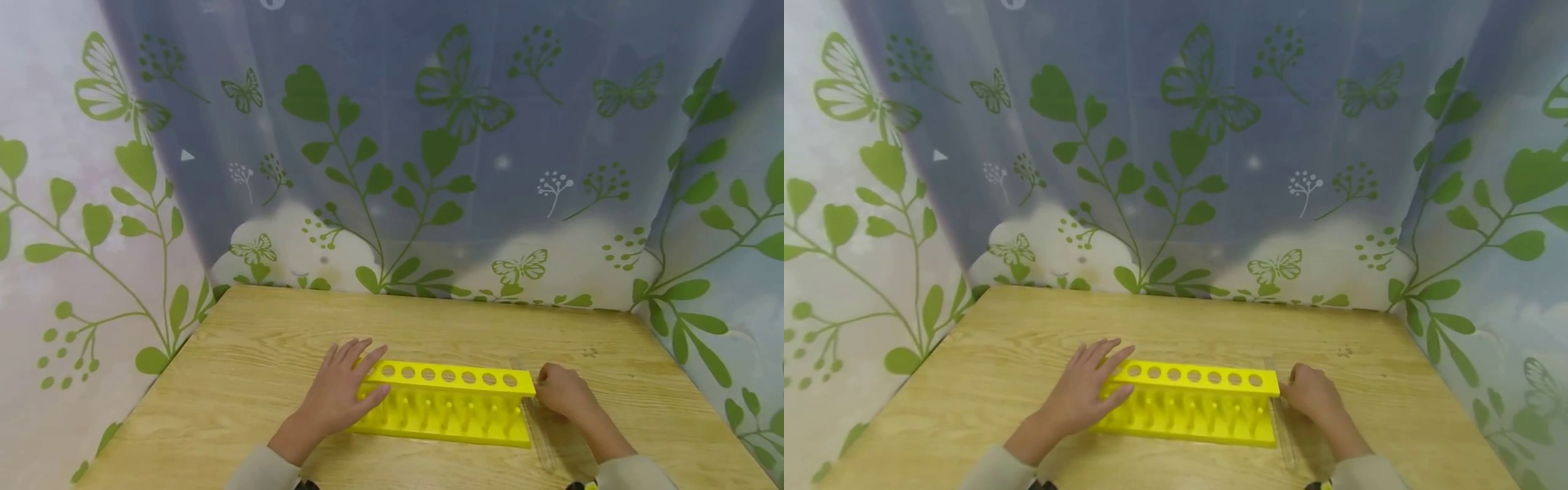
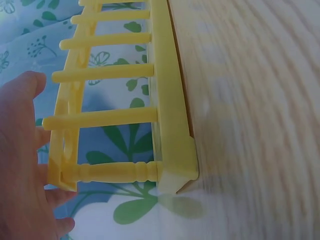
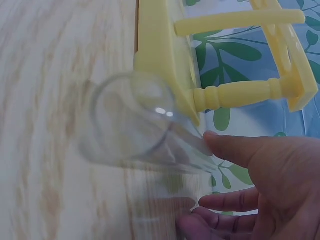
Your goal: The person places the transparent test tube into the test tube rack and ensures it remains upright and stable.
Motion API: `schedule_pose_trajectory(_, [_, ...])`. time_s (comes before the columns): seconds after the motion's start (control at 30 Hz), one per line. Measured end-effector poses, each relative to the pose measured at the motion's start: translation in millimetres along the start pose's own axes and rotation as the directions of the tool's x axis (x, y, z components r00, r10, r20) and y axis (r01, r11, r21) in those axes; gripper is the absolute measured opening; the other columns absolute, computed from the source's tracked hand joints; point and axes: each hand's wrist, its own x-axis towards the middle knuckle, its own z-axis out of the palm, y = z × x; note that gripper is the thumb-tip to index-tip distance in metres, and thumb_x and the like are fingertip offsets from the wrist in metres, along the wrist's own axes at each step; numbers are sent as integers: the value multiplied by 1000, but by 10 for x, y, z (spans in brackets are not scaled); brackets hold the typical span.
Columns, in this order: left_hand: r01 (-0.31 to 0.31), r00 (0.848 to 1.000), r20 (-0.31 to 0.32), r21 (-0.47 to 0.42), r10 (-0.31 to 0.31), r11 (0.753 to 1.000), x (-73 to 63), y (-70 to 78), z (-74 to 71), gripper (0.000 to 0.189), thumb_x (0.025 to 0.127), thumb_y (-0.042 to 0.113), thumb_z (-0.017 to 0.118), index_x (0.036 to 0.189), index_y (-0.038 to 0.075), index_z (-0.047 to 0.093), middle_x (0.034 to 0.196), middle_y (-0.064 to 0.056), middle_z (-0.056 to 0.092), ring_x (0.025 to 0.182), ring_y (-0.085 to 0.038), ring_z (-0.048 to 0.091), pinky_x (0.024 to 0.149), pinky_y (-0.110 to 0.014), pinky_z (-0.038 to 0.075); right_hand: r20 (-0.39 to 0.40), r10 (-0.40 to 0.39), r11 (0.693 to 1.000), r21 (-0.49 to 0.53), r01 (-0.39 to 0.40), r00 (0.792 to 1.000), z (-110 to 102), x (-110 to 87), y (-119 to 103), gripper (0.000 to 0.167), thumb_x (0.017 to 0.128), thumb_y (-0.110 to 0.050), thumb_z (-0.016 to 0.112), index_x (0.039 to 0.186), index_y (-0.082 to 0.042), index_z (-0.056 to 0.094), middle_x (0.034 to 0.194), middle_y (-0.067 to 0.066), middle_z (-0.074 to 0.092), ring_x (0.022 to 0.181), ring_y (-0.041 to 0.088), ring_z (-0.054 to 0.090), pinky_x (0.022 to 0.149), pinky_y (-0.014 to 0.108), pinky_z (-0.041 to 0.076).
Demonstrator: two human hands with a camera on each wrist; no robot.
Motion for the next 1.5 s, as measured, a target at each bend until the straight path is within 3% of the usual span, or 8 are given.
schedule_pose_trajectory(0.27, [-26,1000,9,0,26,1000,-22,11,38,59,98,53,46,148,21,42,147,-13,43,135,-36,38,110,-64,23,15,3,999,43,-3,1000,68,1,-26,33,94,-13,50,114,14,55,85,17,62,48,18,55,47,30,48])
schedule_pose_trajectory(0.43, [-30,999,21,1,30,1000,-42,25,56,61,98,54,46,148,20,41,146,-13,44,135,-36,38,110,-63,24,16,10,998,69,-11,1000,89,-25,-26,24,92,-6,53,105,13,57,91,21,63,48,19,57,47,30,52])
schedule_pose_trajectory(0.7, [-10,998,58,25,9,1000,-18,41,53,66,97,59,42,151,20,37,145,-10,45,136,-33,37,112,-61,23,3,29,995,95,-30,1000,71,-21,-48,17,91,-2,54,101,11,58,86,18,62,52,19,58,46,28,53])
schedule_pose_trajectory(1.17, [9,999,45,52,-11,999,-12,49,62,70,95,63,42,150,18,40,139,-8,50,132,-31,41,112,-59,25,5,11,989,148,-11,1000,74,-42,-60,21,96,-6,47,104,12,55,73,10,57,50,19,57,47,30,53])
schedule_pose_trajectory(1.3, [5,998,69,73,-10,997,-8,60,42,71,96,64,41,150,17,40,139,-8,50,133,-32,40,112,-60,24,-3,-20,994,106,20,1000,73,-32,-56,23,98,-7,45,107,13,54,80,12,62,52,18,56,51,31,50])
schedule_pose_trajectory(1.5, [7,995,100,84,-16,996,-1,92,6,71,96,62,41,150,16,39,141,-10,48,135,-34,38,111,-61,24,-70,-55,993,102,62,996,34,-38,-71,28,100,-12,47,113,13,50,102,29,64,65,17,58,55,32,48])
